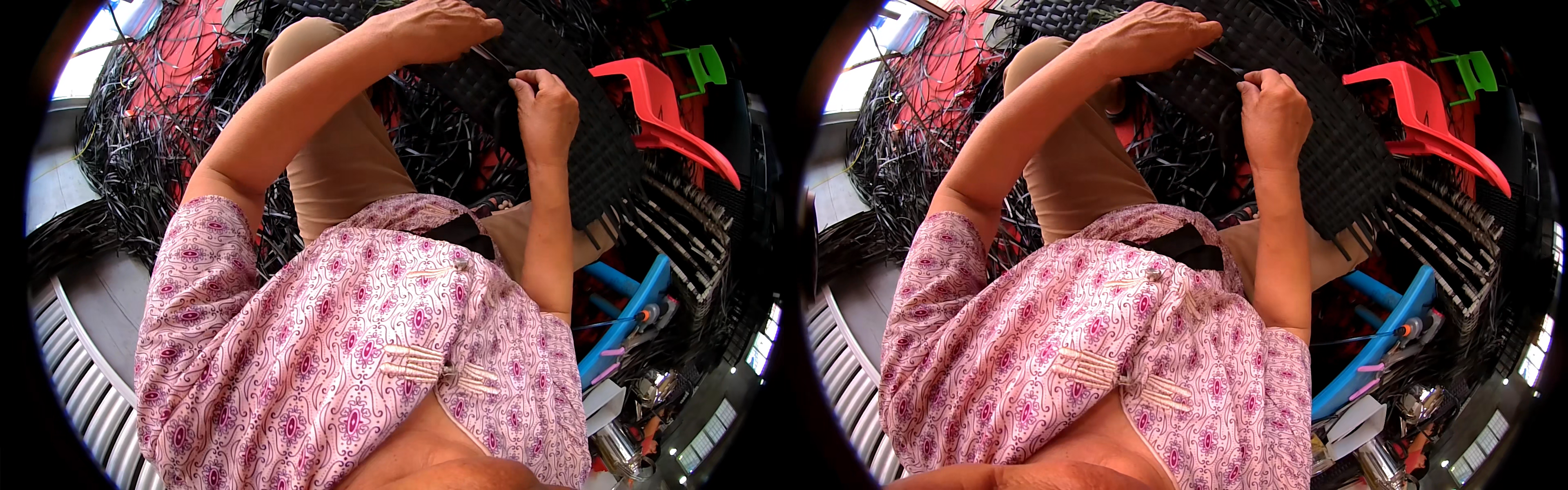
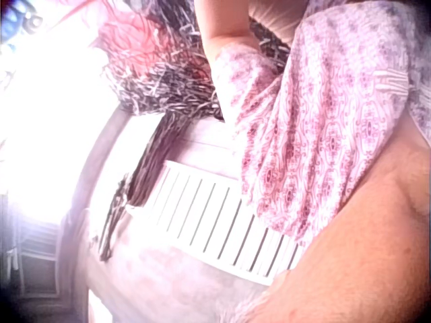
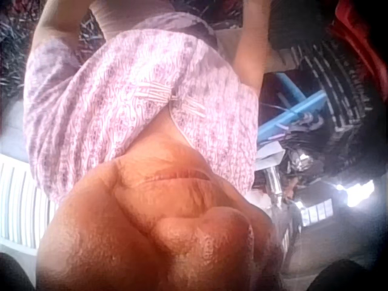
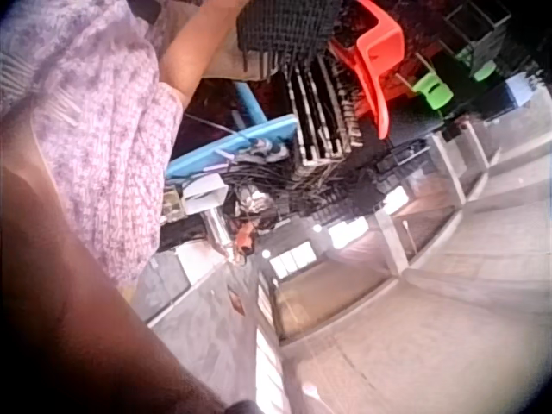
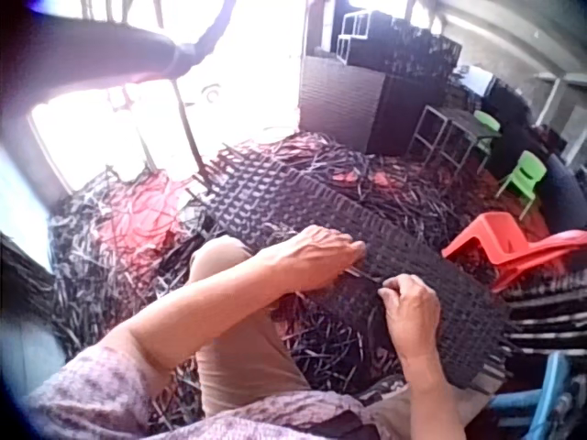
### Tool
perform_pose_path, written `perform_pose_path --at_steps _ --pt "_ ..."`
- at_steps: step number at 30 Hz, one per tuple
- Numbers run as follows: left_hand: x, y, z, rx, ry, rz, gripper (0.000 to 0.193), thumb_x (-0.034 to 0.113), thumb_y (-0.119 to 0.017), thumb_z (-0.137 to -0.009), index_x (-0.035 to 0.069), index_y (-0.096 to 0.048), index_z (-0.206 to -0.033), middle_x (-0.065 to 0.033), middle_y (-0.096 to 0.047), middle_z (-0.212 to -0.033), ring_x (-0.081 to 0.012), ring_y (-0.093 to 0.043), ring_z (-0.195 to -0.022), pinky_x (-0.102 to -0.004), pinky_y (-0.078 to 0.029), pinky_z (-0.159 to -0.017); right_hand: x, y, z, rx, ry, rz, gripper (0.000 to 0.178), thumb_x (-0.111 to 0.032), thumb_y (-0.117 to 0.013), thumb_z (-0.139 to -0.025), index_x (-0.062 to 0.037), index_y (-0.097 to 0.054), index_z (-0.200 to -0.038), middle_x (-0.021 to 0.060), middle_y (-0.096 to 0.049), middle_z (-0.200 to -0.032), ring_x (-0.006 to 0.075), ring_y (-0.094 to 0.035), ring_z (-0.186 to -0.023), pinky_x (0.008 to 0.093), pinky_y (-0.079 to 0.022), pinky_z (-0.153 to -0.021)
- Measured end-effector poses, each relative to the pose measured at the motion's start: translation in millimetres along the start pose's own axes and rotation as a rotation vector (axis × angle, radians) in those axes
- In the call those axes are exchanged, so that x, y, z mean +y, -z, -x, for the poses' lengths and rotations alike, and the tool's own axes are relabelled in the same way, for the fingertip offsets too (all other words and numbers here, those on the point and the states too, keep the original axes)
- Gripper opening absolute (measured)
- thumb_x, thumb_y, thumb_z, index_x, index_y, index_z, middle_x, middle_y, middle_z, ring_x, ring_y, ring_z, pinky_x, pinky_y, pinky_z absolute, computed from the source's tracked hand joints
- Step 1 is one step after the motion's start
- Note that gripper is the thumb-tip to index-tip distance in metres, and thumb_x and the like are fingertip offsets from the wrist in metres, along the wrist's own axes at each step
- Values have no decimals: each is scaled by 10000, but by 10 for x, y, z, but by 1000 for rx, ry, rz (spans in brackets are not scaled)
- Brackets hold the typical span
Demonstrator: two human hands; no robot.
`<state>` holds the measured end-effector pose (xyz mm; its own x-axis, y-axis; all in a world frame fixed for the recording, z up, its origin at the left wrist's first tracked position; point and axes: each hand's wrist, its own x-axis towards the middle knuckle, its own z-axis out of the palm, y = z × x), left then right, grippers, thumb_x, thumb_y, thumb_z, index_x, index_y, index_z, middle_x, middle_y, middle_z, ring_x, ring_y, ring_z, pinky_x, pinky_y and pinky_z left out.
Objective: The person weaves black plastic strips into a mat by hand, interlacing strands and trimming excess with scissors. They adjust the mat on their lap and use pliers to pull and tighten the woven sections.
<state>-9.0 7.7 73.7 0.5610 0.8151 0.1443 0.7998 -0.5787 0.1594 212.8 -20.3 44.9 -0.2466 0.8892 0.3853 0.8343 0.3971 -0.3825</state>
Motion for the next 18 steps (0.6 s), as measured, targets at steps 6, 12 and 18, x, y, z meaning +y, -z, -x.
perform_pose_path --at_steps 6,12,18 --pt "-139 40 181 131 258 114 238 226 -666 -880 13 -590 -957 -200 -689 -914 -379 -693 -916 -484 -539 -773 38 -54 22 -1 -27 -149 112 -120 -792 -811 -60 -737 -887 112 -723 -863 306 -709 -777 408 -551 -690" --pt "127 -432 -62 104 274 353 468 495 -738 -856 33 -691 -911 -166 -694 -834 -376 -680 -887 -455 -521 -771 100 -59 -24 -34 -28 -186 171 -104 -807 -788 -30 -724 -918 142 -723 -843 291 -713 -757 382 -555 -692" --pt "43 -508 -47 238 258 411 325 362 -718 -872 44 -703 -939 -167 -676 -817 -330 -681 -833 -436 -513 -733 55 122 89 -181 -437 -732 444 -94 -834 -788 36 -659 -1175 50 -715 -865 150 -669 -706 275 -522 -643"
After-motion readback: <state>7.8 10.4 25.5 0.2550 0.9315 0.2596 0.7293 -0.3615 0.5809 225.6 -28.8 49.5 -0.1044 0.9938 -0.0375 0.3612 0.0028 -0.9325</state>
